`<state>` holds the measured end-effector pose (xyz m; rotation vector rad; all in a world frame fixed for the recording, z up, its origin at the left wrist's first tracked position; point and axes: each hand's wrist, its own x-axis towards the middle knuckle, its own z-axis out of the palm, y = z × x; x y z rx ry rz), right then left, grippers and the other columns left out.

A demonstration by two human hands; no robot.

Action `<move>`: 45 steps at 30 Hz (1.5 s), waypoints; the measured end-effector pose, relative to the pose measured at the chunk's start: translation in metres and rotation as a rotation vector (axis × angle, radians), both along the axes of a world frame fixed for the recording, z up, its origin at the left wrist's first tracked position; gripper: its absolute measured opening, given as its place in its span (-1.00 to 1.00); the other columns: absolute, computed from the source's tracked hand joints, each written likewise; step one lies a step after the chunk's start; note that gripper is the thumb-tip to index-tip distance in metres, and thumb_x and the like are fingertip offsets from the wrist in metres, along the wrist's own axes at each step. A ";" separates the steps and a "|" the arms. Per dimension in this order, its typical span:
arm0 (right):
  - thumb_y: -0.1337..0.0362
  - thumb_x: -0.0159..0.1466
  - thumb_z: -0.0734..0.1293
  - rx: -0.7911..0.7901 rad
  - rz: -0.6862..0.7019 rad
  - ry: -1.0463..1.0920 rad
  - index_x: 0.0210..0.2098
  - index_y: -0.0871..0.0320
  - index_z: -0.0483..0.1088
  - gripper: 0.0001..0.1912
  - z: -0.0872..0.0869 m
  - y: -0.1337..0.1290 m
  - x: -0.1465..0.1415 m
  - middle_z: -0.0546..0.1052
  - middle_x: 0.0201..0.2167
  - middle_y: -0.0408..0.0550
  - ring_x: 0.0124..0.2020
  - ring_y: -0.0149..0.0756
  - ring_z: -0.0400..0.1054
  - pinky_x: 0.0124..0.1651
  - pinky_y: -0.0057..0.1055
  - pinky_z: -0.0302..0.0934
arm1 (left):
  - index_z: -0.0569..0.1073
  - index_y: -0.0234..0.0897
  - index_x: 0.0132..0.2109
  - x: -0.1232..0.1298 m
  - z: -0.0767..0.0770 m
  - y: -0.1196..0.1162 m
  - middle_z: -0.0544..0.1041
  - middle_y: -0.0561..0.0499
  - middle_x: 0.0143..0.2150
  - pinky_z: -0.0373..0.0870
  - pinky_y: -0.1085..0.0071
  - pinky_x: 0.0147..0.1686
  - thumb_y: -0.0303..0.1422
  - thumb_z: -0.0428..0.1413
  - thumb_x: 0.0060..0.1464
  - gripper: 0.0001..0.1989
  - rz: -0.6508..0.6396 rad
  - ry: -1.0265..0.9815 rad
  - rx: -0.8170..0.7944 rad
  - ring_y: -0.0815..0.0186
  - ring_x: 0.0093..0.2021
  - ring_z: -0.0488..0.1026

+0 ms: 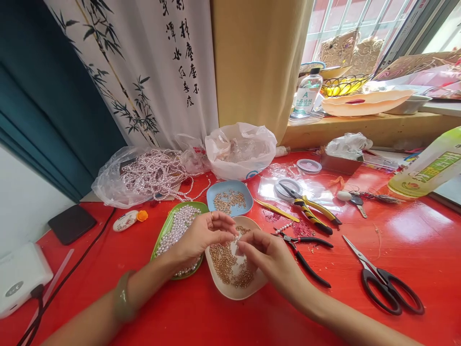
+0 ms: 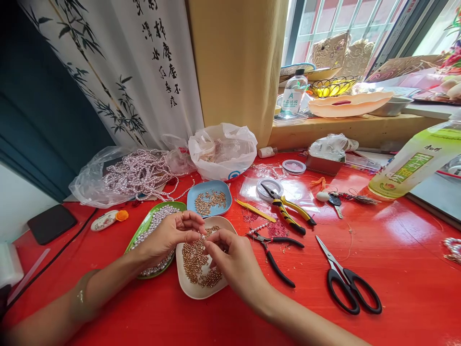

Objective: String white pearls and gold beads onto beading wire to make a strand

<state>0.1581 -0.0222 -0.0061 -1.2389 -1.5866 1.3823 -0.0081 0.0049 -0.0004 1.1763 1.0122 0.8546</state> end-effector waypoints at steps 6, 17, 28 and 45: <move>0.29 0.13 0.21 -0.018 -0.015 0.019 -0.50 0.19 0.33 -0.87 -0.001 0.002 0.000 0.38 -0.62 -0.19 -0.64 -0.50 0.24 -0.54 -0.55 0.14 | 0.43 -0.32 -0.37 -0.012 0.010 0.009 0.50 -0.03 -0.37 0.27 0.38 -0.30 -0.43 0.14 -0.17 -0.88 -0.023 0.293 0.194 0.30 -0.32 0.39; 0.27 0.11 0.22 -0.025 -0.037 0.042 -0.49 0.19 0.34 -0.87 -0.001 0.001 -0.001 0.40 -0.62 -0.18 -0.63 -0.48 0.26 -0.53 -0.53 0.20 | 0.44 -0.27 -0.40 -0.064 0.015 0.044 0.52 -0.02 -0.36 0.23 0.35 -0.27 -0.40 0.03 -0.11 -0.89 0.126 0.993 0.442 0.27 -0.33 0.40; 0.26 0.08 0.25 -0.024 -0.050 0.053 -0.51 0.18 0.36 -0.88 -0.005 0.002 0.000 0.40 -0.64 -0.19 -0.62 -0.47 0.27 -0.53 -0.53 0.19 | 0.47 -0.27 -0.39 -0.054 0.009 0.039 0.52 -0.02 -0.38 0.21 0.37 -0.31 -0.40 0.02 -0.07 -0.87 0.023 1.119 0.569 0.27 -0.35 0.39; 0.26 0.08 0.27 0.024 -0.072 0.149 -0.47 0.17 0.37 -0.90 -0.001 0.002 0.000 0.44 -0.58 -0.20 -0.53 -0.46 0.33 -0.42 -0.51 0.22 | 0.41 -0.20 -0.25 -0.010 0.010 -0.005 0.40 0.02 -0.20 0.22 0.38 -0.24 -0.37 0.11 -0.08 -0.83 -0.569 0.985 0.746 0.24 -0.18 0.31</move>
